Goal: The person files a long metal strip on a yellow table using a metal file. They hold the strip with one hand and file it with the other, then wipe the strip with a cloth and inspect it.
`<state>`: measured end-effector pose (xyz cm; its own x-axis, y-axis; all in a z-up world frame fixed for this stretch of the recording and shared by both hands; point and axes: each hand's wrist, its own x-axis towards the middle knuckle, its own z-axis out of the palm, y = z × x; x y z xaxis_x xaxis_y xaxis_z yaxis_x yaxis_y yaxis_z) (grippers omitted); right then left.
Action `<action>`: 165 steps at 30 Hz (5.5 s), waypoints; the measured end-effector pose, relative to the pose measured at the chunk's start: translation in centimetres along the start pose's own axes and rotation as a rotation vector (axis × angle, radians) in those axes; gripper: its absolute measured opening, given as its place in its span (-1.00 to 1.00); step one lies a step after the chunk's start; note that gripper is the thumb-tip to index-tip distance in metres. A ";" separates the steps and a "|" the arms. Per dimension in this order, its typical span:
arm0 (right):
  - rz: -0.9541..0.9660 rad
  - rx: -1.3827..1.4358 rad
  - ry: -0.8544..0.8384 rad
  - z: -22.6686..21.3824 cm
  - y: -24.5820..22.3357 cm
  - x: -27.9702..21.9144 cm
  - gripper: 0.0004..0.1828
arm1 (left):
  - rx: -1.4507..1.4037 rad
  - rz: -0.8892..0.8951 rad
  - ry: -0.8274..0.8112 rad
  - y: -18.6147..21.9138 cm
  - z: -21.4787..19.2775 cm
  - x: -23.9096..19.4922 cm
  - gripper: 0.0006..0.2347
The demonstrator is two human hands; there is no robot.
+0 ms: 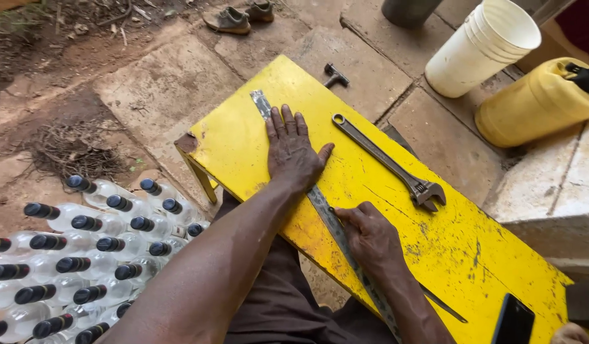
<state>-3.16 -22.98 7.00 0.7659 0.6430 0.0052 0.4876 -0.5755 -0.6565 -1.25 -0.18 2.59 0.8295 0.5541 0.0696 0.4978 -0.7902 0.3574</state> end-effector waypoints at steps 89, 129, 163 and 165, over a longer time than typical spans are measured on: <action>-0.015 -0.263 0.040 4.3 0.3 2.1 -0.64 | 0.095 -0.026 -0.051 -0.4 2.2 1.7 -0.12; 0.630 0.875 0.578 -5.7 6.2 -19.0 -0.66 | -0.127 0.714 -0.565 -1.8 -4.8 -7.1 -0.81; 0.489 -0.135 0.162 0.6 2.3 -9.3 -0.56 | -0.247 0.292 -0.604 -0.7 -6.5 -12.1 -0.87; 0.603 -0.075 0.107 -0.6 0.8 -9.2 -0.58 | -0.492 0.152 -0.792 -0.1 -7.1 -12.8 -0.62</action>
<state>-9.57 -29.66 6.88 0.9518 0.1411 -0.2725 -0.0194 -0.8587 -0.5121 -13.75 -5.35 8.22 0.8973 -0.0279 -0.4405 0.3573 -0.5401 0.7620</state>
